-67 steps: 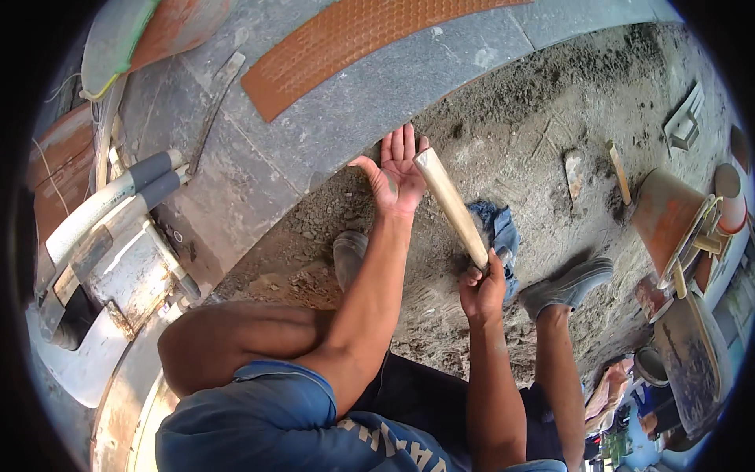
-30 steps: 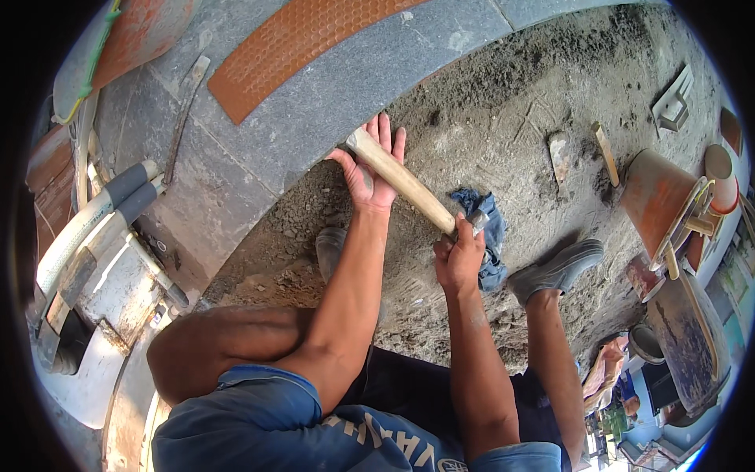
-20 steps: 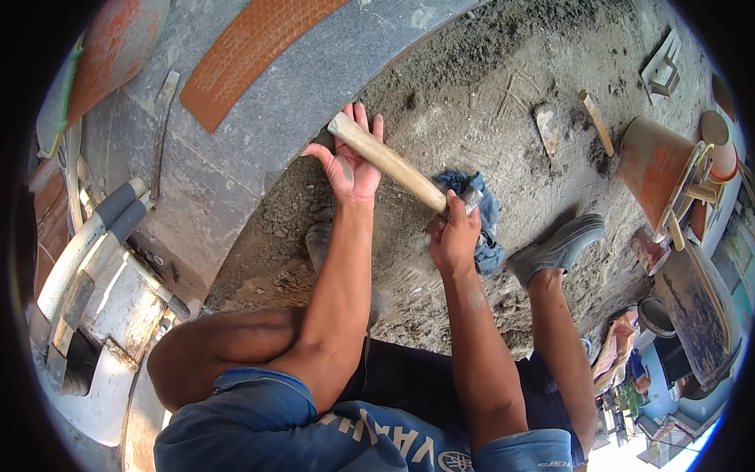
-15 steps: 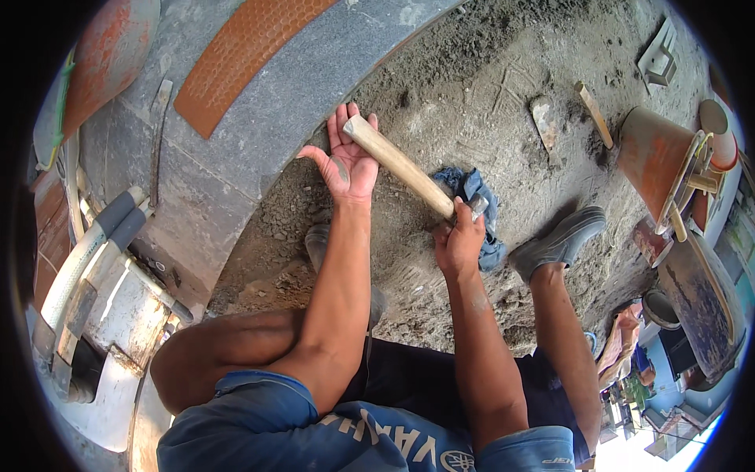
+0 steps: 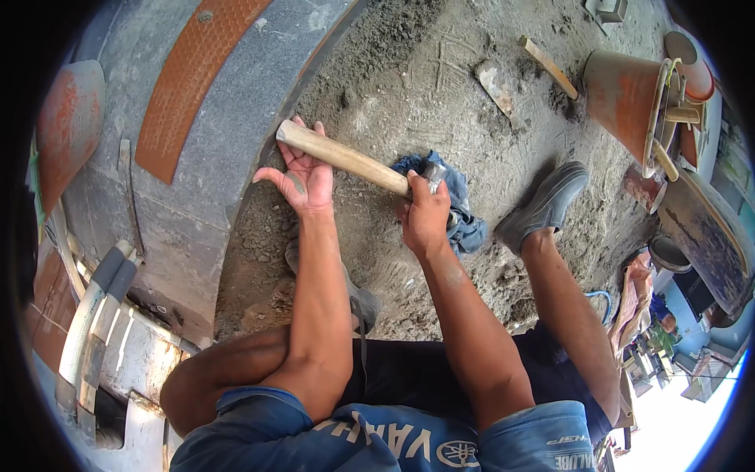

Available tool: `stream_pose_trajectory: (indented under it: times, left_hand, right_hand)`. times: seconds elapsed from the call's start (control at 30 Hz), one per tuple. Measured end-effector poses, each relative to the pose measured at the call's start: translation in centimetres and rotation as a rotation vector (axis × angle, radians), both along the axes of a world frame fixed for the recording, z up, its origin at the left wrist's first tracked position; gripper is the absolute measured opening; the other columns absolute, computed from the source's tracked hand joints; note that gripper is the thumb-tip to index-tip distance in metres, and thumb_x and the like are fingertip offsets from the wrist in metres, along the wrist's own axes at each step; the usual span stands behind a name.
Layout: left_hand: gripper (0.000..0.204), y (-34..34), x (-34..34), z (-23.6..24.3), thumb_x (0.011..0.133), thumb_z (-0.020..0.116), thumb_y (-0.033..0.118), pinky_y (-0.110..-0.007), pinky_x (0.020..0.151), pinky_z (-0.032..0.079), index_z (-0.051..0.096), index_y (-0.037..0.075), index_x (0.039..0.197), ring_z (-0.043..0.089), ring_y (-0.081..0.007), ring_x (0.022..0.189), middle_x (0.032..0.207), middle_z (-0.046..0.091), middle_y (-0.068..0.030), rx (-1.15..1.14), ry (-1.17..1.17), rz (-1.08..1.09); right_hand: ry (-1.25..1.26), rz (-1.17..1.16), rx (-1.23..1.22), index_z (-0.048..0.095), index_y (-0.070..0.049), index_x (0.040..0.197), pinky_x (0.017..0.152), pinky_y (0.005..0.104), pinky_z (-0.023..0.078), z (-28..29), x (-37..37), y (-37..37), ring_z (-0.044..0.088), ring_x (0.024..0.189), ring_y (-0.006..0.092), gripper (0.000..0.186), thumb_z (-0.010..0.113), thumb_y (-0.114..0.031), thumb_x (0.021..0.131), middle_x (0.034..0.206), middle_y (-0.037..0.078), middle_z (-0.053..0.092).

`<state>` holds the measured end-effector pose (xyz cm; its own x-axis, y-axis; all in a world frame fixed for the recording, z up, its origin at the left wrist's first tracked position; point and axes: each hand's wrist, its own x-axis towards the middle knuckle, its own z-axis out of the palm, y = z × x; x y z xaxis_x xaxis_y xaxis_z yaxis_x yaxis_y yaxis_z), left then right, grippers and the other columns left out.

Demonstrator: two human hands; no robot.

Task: The person kneels on a construction floor and installs gray stone tiles along a curved edge. They use a wooden mallet to tap the tiles into place, then insert small white spacers between tiles to maintain even gaps. The person also places small stones under the tile edge for support and uses a cloth to wipe the surface.

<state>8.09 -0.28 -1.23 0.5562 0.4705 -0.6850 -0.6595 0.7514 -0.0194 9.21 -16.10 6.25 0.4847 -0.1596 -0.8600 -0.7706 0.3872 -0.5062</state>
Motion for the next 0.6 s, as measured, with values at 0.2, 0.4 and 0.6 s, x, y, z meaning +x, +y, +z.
stream_pose_trajectory:
  times: [0.2, 0.4, 0.6]
  left_hand:
    - [0.086, -0.2, 0.2, 0.1, 0.051, 0.075, 0.049, -0.055, 0.111, 0.016, 0.052, 0.002, 0.118, 0.039, -0.026, 0.126, 0.128, 0.052, -0.0084, 0.079, 0.032, -0.053]
    - [0.09, 0.0, -0.1, -0.4, 0.052, 0.075, 0.049, -0.052, 0.112, 0.015, 0.048, 0.002, 0.123, 0.033, -0.0229, 0.131, 0.135, 0.045, -0.0065, 0.084, 0.028, -0.065]
    - [0.093, -0.2, -0.1, -0.6, 0.06, 0.071, 0.05, -0.049, 0.112, 0.016, 0.037, 0.006, 0.134, 0.023, -0.0185, 0.136, 0.145, 0.031, -0.003, 0.112, -0.086, -0.083]
  right_hand:
    - [0.025, -0.019, -0.068, 0.042, -0.013, 0.084, 0.036, 0.0233, 0.027, -0.2, -0.2, -0.1, 0.035, 0.042, 0.0085, 0.016, 0.057, -0.014, 0.086, 0.063, -0.001, 0.043]
    - [0.031, -0.096, -0.014, 0.042, -0.013, 0.084, 0.036, 0.0225, 0.027, 0.2, 0.2, -1.1, 0.035, 0.043, 0.0071, 0.013, 0.055, -0.014, 0.088, 0.063, -0.001, 0.043]
    - [-0.034, -0.052, 0.036, 0.044, -0.014, 0.086, 0.035, 0.0226, 0.03, -0.4, 1.6, -0.9, 0.036, 0.042, 0.0077, 0.013, 0.057, -0.014, 0.085, 0.065, -0.002, 0.045]
